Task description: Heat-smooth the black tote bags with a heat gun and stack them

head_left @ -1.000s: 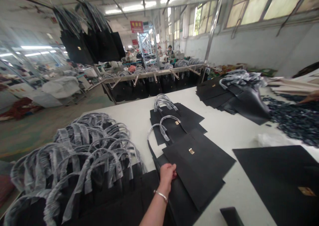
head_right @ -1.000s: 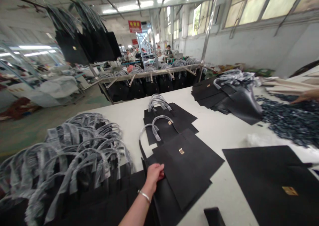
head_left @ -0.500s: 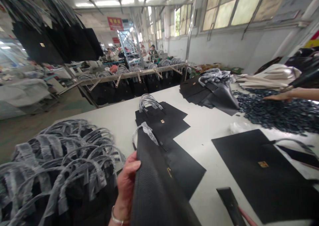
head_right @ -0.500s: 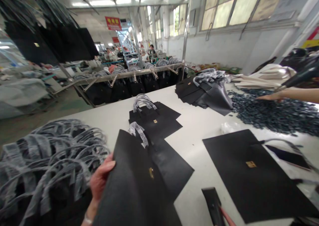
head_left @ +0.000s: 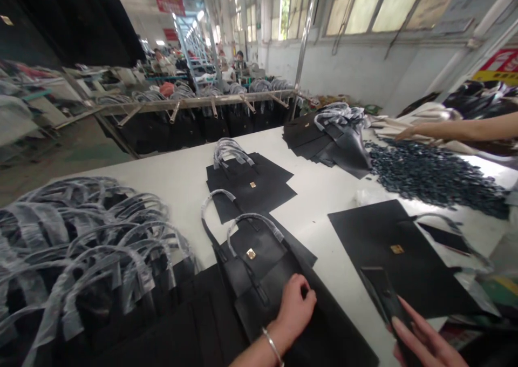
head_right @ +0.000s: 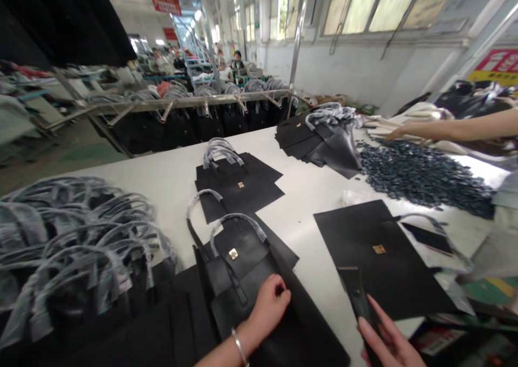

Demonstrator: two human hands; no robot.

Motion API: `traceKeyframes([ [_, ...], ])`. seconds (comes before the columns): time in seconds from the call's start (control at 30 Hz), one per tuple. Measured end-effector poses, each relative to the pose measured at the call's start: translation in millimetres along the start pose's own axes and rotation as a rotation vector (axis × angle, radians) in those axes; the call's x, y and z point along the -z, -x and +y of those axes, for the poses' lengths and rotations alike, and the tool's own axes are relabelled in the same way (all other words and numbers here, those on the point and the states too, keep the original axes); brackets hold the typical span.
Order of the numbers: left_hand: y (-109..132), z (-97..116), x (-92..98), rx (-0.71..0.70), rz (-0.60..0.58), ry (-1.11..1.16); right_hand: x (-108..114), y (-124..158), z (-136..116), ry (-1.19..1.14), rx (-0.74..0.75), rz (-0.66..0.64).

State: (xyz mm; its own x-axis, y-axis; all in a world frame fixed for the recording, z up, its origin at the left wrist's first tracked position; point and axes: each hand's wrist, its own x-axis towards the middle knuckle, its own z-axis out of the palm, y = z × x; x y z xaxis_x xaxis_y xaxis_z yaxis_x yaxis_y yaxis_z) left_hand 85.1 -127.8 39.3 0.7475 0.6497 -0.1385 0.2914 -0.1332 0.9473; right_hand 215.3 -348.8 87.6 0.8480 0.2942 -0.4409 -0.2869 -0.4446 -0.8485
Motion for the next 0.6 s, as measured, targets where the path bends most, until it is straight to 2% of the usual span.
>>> traceKeyframes([
  [0.13,32.6,-24.9,-3.6,-0.135,-0.112,-0.239,-7.9,10.3,-14.0,0.022,-0.041,-0.014],
  [0.23,47.5,-31.2,1.1,-0.244,-0.182,-0.376,-24.9,11.0,-12.6,0.042,-0.044,-0.115],
  [0.33,51.3,-36.2,5.1,-0.330,-0.281,-0.440,-46.5,1.2,-6.4,0.026,-0.044,-0.257],
  [0.43,50.7,-38.7,8.6,-0.401,-0.330,-0.459,-68.9,-15.6,-7.5,0.081,-0.036,-0.373],
  [0.6,50.2,-38.6,11.3,-0.413,-0.395,-0.498,-99.5,-40.1,-35.4,0.134,0.008,-0.515],
])
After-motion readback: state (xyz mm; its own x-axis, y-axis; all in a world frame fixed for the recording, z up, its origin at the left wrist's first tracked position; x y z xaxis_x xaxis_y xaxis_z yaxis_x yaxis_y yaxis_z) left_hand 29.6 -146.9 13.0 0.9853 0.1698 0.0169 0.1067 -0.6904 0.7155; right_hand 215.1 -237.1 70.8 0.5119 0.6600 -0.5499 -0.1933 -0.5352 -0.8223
